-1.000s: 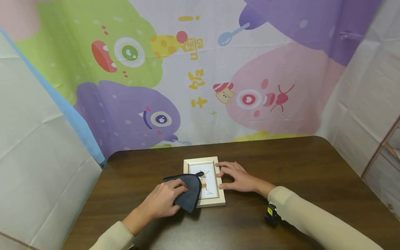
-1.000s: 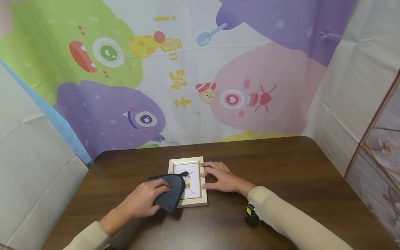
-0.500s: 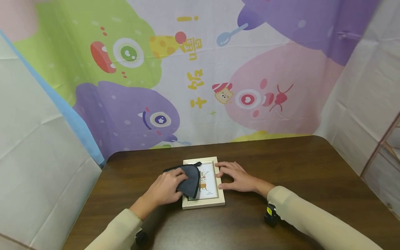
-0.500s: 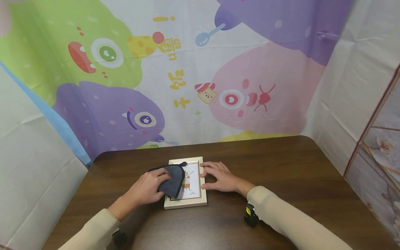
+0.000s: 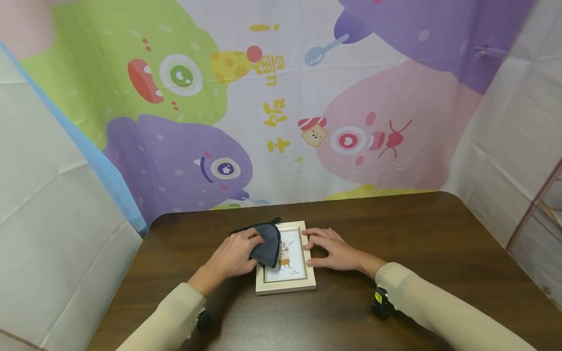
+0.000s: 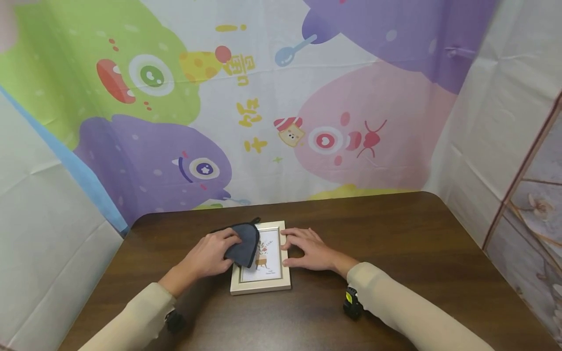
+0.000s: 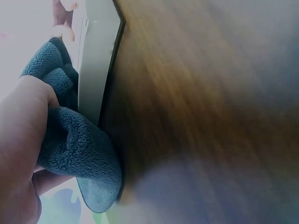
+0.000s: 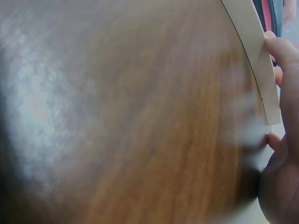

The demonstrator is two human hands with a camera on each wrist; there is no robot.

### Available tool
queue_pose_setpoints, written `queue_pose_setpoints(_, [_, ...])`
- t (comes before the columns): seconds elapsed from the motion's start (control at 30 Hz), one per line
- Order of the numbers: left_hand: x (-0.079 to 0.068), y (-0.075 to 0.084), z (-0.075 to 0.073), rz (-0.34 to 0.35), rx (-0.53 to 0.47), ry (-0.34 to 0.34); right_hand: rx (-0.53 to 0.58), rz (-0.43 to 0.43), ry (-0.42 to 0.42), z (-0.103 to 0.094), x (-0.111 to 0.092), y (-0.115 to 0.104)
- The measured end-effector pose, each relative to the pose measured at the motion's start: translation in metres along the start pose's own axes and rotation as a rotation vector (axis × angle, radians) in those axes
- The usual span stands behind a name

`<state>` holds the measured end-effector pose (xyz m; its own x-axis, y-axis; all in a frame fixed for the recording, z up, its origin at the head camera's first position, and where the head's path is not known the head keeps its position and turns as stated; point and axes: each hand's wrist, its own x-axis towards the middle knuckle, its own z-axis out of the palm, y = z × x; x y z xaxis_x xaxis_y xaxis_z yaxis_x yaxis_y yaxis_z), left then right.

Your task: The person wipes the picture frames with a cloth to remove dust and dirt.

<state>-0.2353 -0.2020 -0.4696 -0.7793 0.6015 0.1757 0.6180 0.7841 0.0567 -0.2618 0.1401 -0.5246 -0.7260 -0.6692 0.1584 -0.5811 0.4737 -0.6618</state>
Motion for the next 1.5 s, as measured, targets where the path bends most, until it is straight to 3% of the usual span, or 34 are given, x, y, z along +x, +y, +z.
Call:
queue_pose_setpoints(0.4, [0.015,-0.009,0.001,-0.041,-0.009,-0.038,0.003,0.043,-0.014,-0.001,0.000,-0.001])
queue_pose_setpoints(0.77, [0.011,-0.007,0.000,-0.018,-0.002,-0.026,-0.013,0.039,-0.020,-0.001,0.000,-0.001])
queue_pose_setpoints(1.2, [-0.014,0.003,0.000,0.052,0.013,0.007,-0.014,0.043,-0.015,0.000,0.000,0.000])
queue_pose_setpoints(1.5, [-0.039,0.015,-0.004,0.172,0.003,0.046,-0.006,0.031,-0.008,-0.001,0.000,-0.002])
